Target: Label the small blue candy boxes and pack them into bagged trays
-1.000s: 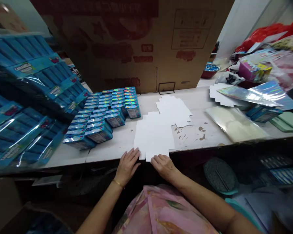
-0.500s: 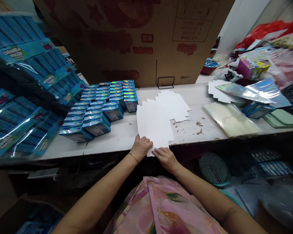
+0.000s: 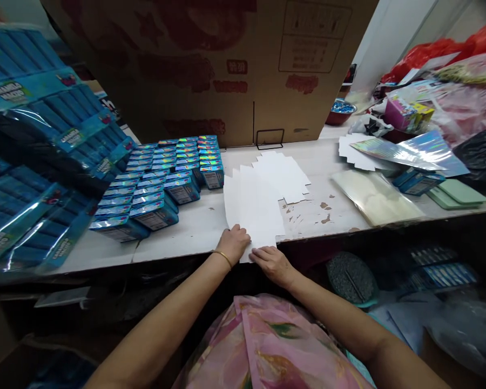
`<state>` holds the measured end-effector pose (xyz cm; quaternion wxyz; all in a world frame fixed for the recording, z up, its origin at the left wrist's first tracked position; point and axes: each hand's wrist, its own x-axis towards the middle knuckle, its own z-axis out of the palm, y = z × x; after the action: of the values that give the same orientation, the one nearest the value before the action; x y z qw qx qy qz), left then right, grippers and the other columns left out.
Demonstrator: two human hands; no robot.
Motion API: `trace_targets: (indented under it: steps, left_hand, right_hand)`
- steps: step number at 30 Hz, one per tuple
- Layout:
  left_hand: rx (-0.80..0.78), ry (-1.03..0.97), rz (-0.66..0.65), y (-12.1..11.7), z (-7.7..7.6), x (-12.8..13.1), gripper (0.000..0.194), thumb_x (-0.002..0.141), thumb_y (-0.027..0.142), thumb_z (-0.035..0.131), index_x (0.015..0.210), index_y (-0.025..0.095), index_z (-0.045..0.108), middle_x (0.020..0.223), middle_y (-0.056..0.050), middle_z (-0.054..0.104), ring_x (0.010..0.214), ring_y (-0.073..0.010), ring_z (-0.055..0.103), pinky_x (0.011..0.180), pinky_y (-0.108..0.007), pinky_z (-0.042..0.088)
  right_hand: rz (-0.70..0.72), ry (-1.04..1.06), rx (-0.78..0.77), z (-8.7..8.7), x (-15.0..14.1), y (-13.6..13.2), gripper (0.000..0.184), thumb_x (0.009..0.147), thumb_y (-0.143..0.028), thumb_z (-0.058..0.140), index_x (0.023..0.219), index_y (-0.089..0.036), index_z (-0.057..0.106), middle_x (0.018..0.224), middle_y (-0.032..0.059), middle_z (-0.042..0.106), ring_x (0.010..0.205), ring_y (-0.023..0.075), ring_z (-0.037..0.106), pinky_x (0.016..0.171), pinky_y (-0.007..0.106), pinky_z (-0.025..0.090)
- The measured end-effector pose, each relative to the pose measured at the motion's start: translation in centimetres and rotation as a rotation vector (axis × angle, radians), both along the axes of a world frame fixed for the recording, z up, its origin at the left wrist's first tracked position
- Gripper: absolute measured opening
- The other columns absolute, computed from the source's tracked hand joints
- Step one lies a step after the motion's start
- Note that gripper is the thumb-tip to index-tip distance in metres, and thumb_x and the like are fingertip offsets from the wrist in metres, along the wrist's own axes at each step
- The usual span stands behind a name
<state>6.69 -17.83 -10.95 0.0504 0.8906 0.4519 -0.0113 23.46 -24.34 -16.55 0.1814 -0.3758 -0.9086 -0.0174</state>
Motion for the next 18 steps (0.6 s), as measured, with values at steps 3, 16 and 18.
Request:
trace_targets:
  steps: [3, 16, 18]
  left_hand:
    - [-0.026, 0.022, -0.009, 0.2, 0.1, 1.0, 0.025, 0.081, 0.02, 0.045, 0.068, 0.014, 0.065, 0.075, -0.012, 0.061, 0.084, -0.0225, 0.051, 0.059, -0.028, 0.038]
    - [-0.027, 0.076, -0.035, 1.3, 0.1, 0.3, 0.028, 0.082, 0.026, 0.043, 0.072, 0.016, 0.067, 0.078, -0.008, 0.064, 0.081, -0.0208, 0.055, 0.059, -0.027, 0.038]
    - [-0.014, 0.061, -0.012, 1.3, 0.1, 0.5, 0.028, 0.082, 0.026, 0.043, 0.073, 0.016, 0.067, 0.078, -0.008, 0.065, 0.078, -0.0197, 0.056, 0.062, -0.027, 0.039]
  right_hand:
    - [-0.001, -0.041, -0.079, 1.2, 2.5, 0.7, 0.046, 0.079, -0.024, 0.053, 0.123, -0.018, 0.043, 0.123, 0.0098, 0.048, 0.113, 0.0207, 0.039, 0.092, 0.038, 0.034]
    - [-0.089, 0.026, -0.154, 3.0, 5.3, 5.8, 0.017, 0.082, -0.015, 0.048, 0.085, -0.018, 0.064, 0.087, 0.0037, 0.063, 0.083, 0.0144, 0.049, 0.074, 0.027, 0.038]
    - [-0.095, -0.11, -0.125, 4.0, 4.0, 6.3, 0.017, 0.079, -0.011, 0.048, 0.08, -0.017, 0.064, 0.083, 0.0048, 0.063, 0.08, 0.0158, 0.049, 0.071, 0.028, 0.035]
